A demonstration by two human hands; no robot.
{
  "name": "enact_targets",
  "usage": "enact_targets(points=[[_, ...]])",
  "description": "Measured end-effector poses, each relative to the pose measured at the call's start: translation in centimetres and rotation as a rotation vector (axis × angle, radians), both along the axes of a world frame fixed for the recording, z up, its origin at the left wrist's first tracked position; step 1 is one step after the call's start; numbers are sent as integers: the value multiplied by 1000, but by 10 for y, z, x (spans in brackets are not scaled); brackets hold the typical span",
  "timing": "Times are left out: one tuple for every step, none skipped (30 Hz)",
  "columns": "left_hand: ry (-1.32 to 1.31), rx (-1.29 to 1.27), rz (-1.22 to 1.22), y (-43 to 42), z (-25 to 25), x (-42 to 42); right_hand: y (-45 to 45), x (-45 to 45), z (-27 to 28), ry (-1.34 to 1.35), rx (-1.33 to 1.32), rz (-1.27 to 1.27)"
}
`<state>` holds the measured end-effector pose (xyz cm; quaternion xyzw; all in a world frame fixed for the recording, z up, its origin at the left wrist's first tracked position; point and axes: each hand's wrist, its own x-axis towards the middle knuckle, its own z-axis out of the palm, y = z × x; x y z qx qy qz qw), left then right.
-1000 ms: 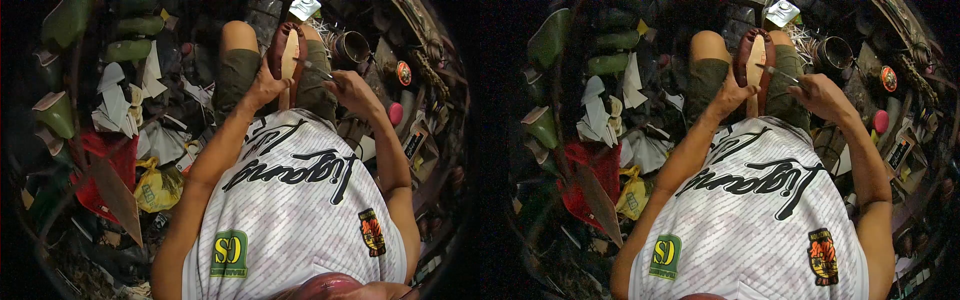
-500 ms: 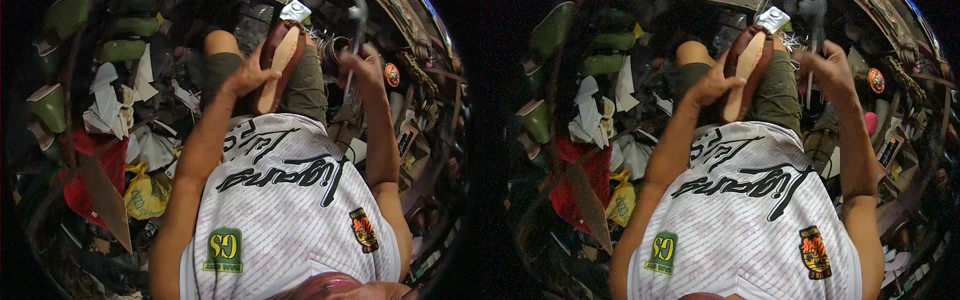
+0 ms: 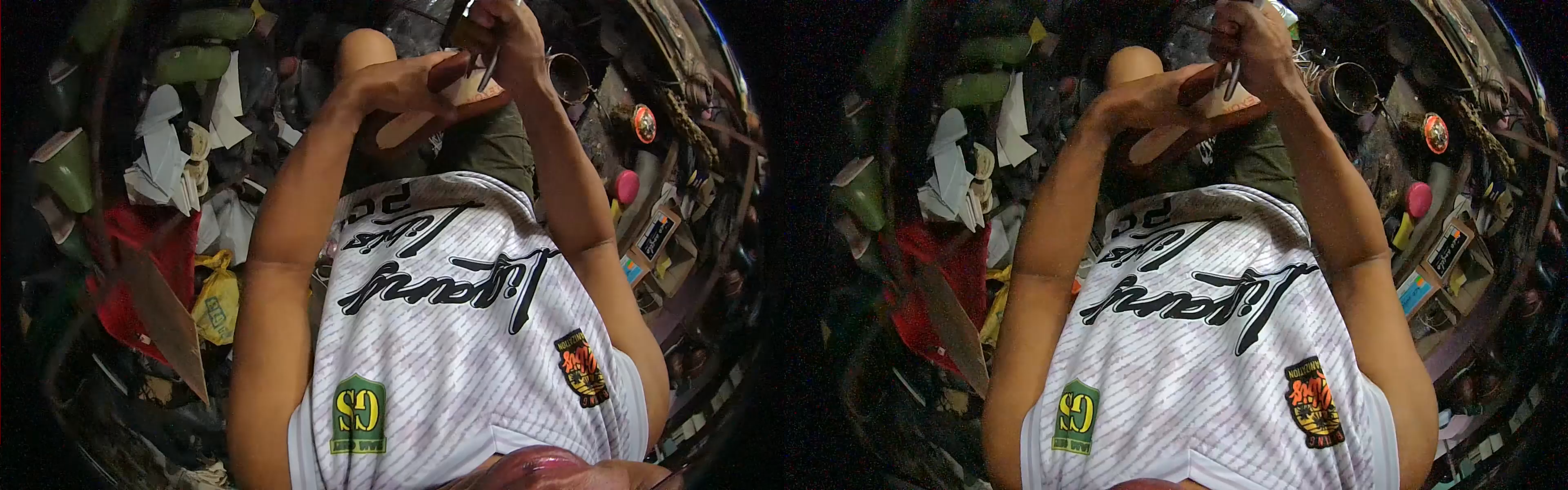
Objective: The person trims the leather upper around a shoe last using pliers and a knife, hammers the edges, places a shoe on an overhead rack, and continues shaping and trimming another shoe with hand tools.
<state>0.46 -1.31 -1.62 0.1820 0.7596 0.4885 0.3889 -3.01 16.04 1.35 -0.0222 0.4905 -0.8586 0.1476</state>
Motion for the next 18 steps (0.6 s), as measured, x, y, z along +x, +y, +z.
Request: enact_targets(points=[[67,-26,-25,0,2,0,-5,-3,-4,-26,55,-38],[136,-54,-51,-1,4,1,-6,-6,-10,-28,56,-29],[133,-54,-43,-2,4,1,-5,-10,-16,27,51,26],[112,-33,-23,-3,3,2,-5,-13,-19,80,45,80],[90,-13,-4,-4,2,2,-5,-16,-22,78,45,85],[88,-13,0,-5,-1,2,-4,-19,-24,74,65,112],[71,6,17,-5,-1,3,-5,-20,-25,71,85,137],[53,26,34,-5,-1,4,-6,-19,-27,68,86,139],[51,27,35,-6,0,4,-7,-17,-29,67,84,119],[29,-44,29,-5,19,5,-8,-15,-31,65,83,99],[6,-117,22,-5,30,6,-9,-13,-31,61,84,101],[3,-115,24,-5,31,6,-11,-11,-31,129,199,85],[34,-117,5,-6,31,5,-12,-10,-32,198,312,70],[64,-118,-14,-7,30,5,-8,-13,-43,196,312,74],[60,-119,-11,-7,26,5,-1,-18,-59,74,77,140],[123,-93,-23,-7,18,4,-2,-19,-58,-48,-158,203],[189,-68,-36,-6,12,4,-4,-18,-57,-49,-160,204],[190,-70,-36,-4,6,7,-4,-16,-54,224,117,195]])
